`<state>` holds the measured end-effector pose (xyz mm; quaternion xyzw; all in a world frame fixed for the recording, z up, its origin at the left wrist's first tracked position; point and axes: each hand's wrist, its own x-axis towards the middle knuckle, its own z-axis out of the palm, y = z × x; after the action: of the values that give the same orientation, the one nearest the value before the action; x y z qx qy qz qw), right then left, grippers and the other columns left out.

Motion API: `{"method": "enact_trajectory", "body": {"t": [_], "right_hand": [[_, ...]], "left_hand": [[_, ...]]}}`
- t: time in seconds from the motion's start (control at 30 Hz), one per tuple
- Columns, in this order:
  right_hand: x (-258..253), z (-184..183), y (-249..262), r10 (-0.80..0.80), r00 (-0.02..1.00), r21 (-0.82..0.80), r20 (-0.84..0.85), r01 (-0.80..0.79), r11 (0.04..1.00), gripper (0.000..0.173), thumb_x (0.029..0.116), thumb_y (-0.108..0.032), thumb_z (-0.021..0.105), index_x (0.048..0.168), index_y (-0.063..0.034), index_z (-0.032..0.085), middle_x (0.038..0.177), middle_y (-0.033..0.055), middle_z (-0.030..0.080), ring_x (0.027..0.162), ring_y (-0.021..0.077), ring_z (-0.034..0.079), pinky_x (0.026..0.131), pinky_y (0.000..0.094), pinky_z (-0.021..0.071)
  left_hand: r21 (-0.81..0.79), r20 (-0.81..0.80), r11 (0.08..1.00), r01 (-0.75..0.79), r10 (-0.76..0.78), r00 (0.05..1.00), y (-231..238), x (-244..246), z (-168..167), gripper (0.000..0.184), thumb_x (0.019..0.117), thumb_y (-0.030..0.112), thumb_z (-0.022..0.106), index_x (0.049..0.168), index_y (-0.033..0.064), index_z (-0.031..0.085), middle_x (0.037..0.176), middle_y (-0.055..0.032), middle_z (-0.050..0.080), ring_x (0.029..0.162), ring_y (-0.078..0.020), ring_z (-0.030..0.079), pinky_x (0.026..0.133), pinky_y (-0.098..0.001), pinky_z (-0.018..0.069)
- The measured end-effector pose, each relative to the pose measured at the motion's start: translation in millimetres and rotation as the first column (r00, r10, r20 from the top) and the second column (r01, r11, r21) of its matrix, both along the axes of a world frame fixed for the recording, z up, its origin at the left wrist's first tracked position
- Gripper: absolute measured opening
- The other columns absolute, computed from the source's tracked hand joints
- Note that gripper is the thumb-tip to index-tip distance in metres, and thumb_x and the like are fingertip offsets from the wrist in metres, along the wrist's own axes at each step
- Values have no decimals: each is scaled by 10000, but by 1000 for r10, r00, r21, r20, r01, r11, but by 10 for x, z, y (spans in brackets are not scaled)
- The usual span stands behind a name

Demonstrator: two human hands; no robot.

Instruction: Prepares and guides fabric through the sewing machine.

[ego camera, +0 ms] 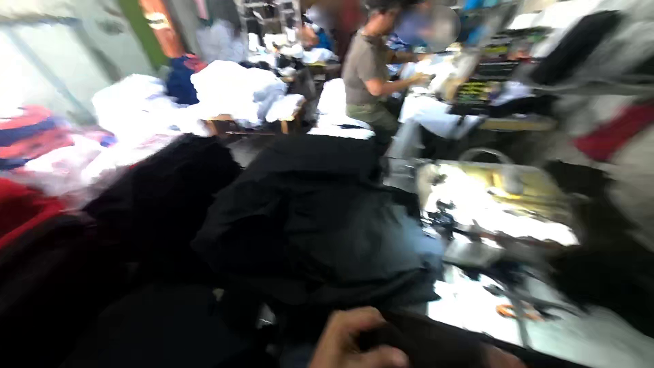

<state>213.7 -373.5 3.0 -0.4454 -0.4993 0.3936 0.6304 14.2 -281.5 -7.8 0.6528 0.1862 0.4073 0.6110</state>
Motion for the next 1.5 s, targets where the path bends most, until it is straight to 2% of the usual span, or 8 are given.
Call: {"method": "enact_trajectory", "body": {"t": [0.2, 0.4, 0.6, 0.73, 0.93, 1.03, 1.27, 1.5], "right_hand": [[219, -158, 40, -224, 948, 195, 227, 182, 964, 303, 781, -301, 891, 1009, -181, 732, 872, -105, 755, 798, -41, 702, 721, 163, 612], [621, -136, 84, -597, 460, 501, 657, 326, 802, 109, 950, -210, 666, 966, -103, 646, 772, 15, 648, 727, 48, 626, 653, 149, 510], [594, -120, 180, -98, 904, 276, 416, -23, 961, 177, 1042, -253, 524, 991, -94, 465, 1487, 137, 527, 1442, 250, 466, 1183, 407, 429], [504, -93, 140, 312, 949, 131, -40, -305, 943, 188, 1103, -392, 412, 1123, -211, 458, 1141, -63, 557, 1152, -4, 537, 995, 175, 446], [600, 86, 139, -119, 734, 75, 668, 93, 993, 267, 711, -172, 777, 879, -146, 570, 1068, 31, 569, 1063, 58, 551, 859, 128, 475], [572, 109, 127, -186, 588, 99, 787, 177, 979, 186, 758, -263, 777, 868, -215, 635, 1088, -13, 630, 1067, 91, 569, 882, 231, 477], [541, 99, 155, -269, 609, 166, 746, 221, 961, 227, 761, -459, 808, 804, -279, 675, 1089, -128, 698, 1037, 59, 559, 883, 301, 426], [487, 141, 109, -136, 945, 22, 298, 136, 990, 199, 809, -344, 866, 815, -171, 770, 875, -90, 744, 900, -17, 656, 806, 138, 532]], "left_hand": [[408, -232, 908, 95, 3, 973, 198, 27, 108, 296, 1048, 306, 578, 1035, 36, 698, 962, -14, 730, 928, 7, 675, 849, -201, 566], [294, -312, 849, 438, -348, 884, 479, -77, 326, 407, 1058, 425, 528, 983, 62, 696, 905, 26, 707, 888, 41, 648, 798, -159, 543], [166, -261, 934, 316, -267, 928, 487, 16, 293, 259, 1056, 285, 581, 935, 97, 712, 851, 77, 708, 790, 57, 642, 706, -134, 540], [104, -157, 975, 196, -178, 971, 451, 83, 404, 72, 947, 218, 743, 967, 165, 700, 878, 104, 707, 781, 42, 656, 687, -129, 556], [486, -453, 861, 148, 104, 885, 525, -10, 548, 159, 1055, 166, 544, 1188, 159, 631, 1042, 75, 715, 903, 44, 660, 793, -121, 550], [707, -525, 668, 232, 276, 805, 480, -14, 612, 252, 1061, 122, 450, 1062, 197, 691, 970, 5, 706, 858, -67, 677, 707, -225, 555], [818, -550, 472, 329, 473, 689, 268, -7, 641, 479, 810, 655, 713, 975, 206, 675, 825, -3, 675, 658, -183, 628, 569, -378, 479], [530, -360, 840, 116, 100, 927, 411, -24, 549, 309, 974, 412, 695, 871, 121, 705, 788, 40, 674, 753, 10, 613, 676, -171, 489]]}}
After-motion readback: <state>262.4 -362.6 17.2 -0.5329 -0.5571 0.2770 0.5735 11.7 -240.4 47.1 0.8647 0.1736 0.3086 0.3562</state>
